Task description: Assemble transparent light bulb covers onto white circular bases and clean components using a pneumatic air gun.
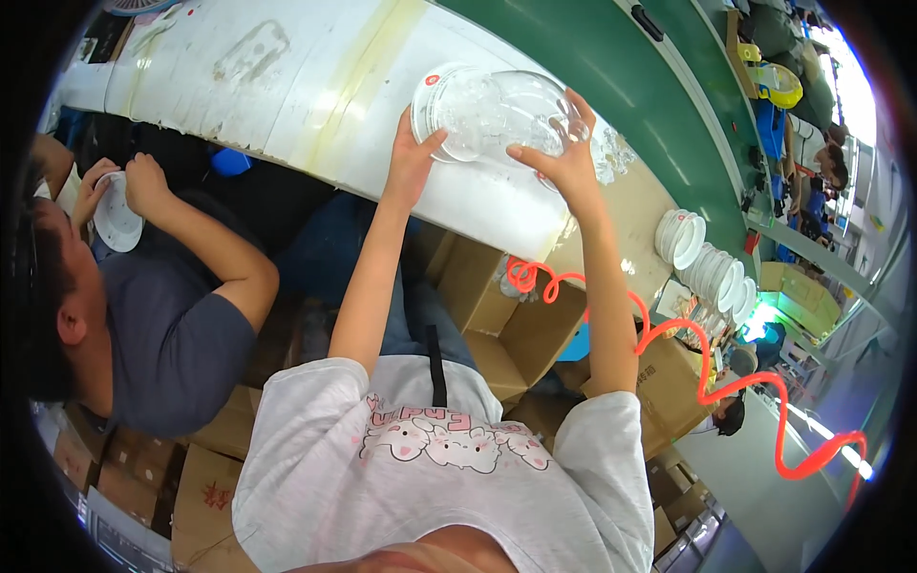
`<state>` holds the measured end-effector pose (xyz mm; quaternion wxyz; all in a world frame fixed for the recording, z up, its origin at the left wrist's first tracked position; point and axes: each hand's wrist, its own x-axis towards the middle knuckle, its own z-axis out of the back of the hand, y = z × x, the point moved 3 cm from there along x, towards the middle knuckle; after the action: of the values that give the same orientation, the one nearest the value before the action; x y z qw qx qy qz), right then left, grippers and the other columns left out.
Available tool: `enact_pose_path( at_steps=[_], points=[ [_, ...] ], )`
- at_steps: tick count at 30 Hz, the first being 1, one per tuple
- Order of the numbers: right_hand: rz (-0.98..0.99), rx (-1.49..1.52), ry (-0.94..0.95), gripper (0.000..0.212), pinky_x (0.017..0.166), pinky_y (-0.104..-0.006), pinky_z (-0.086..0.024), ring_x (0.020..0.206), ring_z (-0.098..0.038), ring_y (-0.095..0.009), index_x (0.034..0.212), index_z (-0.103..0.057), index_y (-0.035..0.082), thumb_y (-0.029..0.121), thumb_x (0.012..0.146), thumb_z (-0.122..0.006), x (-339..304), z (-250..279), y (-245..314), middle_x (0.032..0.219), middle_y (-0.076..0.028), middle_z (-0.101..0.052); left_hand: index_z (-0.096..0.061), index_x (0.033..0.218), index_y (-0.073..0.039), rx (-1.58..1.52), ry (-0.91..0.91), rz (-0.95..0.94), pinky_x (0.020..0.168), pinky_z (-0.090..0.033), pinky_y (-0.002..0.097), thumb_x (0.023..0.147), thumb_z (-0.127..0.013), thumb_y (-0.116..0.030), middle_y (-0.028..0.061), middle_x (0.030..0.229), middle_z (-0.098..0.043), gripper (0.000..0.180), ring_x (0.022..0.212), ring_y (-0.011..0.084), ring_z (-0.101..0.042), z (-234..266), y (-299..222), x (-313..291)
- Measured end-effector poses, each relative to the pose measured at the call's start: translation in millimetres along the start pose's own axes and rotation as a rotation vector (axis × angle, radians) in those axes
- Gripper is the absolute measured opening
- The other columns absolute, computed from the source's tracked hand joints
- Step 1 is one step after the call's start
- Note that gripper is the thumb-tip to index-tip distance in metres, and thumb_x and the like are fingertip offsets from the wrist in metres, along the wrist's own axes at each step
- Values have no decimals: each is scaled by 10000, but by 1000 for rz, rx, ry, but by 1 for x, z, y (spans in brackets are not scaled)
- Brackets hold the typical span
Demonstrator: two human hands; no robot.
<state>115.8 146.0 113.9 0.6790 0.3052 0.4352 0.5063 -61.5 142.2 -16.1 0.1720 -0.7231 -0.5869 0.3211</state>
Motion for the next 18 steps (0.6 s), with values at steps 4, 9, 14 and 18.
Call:
enact_pose_path(
  at_steps=[4, 9, 14, 18],
  points=[
    [14, 119, -59, 960, 1009, -403, -325, 1236, -338, -300, 1371, -167, 89, 110, 608, -749, -17, 4, -9, 1327, -147, -295, -347, 1314, -20, 52, 44, 46, 972, -338, 294, 785, -627, -45, 70, 1256, -457, 599, 1144, 155, -433, -5, -4, 5],
    [9, 210, -81, 1128, 974, -483, -375, 1282, -270, -353, 1364, -123, 143, 154, 506, -855, -37, 6, -31, 1388, -149, -191, -369, 1314, -29, 172, 99, 57, 984, -321, 294, 776, -638, -41, 60, 1255, -460, 601, 1152, 151, -425, -3, -6, 3],
    [100, 241, -99, 1071, 1051, -472, -268, 1285, -266, -335, 1347, -151, 99, 178, 536, -845, -55, 1, -36, 1392, -152, -178, -341, 1342, -30, 267, 154, 50, 966, -347, 292, 785, -624, -16, 64, 1292, -434, 624, 1168, 152, -416, 10, -12, -2],
    [148, 157, -100, 949, 1054, -476, -254, 1294, -251, -316, 1300, -214, 79, 236, 586, -820, -63, 0, -35, 1379, -162, -218, -302, 1360, -14, 441, 202, 32, 948, -375, 288, 826, -579, -23, 90, 1350, -390, 601, 1198, 160, -393, 13, -26, -2]
  ],
)
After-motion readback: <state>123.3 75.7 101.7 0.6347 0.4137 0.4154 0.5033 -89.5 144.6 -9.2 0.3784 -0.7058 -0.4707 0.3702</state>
